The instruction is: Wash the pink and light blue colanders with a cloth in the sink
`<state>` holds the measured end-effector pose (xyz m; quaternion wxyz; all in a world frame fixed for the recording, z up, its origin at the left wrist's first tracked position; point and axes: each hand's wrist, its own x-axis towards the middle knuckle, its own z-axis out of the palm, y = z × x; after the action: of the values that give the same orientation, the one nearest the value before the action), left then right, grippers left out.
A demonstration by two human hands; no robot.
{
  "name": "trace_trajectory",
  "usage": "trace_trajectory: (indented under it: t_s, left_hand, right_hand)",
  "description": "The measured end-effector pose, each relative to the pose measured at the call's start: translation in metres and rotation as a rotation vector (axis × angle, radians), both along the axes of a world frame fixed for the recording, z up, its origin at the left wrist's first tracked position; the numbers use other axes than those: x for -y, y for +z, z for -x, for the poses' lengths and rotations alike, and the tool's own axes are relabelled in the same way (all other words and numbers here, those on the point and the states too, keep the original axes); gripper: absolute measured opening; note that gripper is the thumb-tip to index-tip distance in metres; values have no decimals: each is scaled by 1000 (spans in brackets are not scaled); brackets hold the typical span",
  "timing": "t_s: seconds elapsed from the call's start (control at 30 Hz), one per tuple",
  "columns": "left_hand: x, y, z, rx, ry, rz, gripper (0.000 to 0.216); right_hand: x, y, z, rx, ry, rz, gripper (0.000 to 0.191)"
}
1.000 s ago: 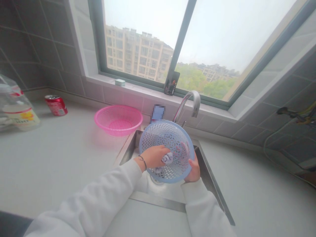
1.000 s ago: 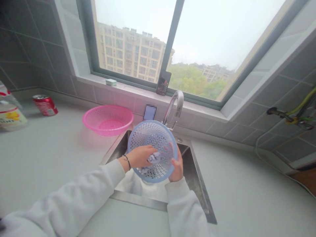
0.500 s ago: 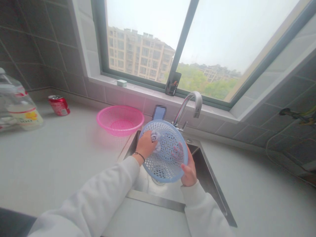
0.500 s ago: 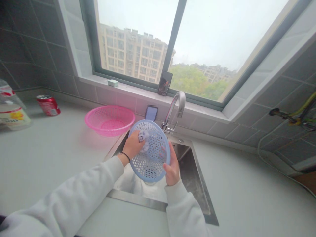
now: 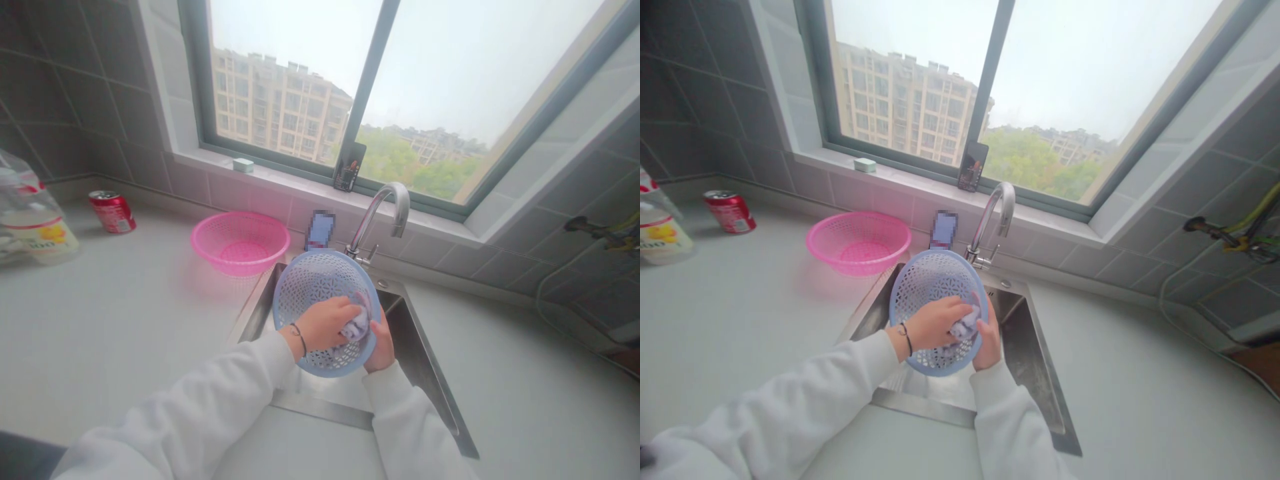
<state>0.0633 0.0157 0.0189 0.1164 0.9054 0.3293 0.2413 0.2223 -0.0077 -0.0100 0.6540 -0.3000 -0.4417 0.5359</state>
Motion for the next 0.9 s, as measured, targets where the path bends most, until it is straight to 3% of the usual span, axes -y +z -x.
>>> trace_trajectory:
  t_s: [0.2,0.33,0.43,0.67,0.8,0.9]
  left_hand:
    - [-3,5,9,-265,-95,-45,30]
    - [-7,2,14,-263,23,31,28]
    - [-13,-4,16,-240,188,109,27]
    - [-37,-8,28,-71,630,172,27]
    - [-42,-3,34,56,699,140,25]
    - [-40,-3,31,304,634,82,27]
  right_hand:
    - [0,8,-11,-64,-39,15,55]
    - [1,9,-15,-57,-42,6,61]
    - [1,11,-17,-24,-51,-20,67]
    - [8,10,-12,75,-48,-119,78]
    - [11,7,-7,120,-32,-127,83]
    - [10,5,-2,130,34,-79,81]
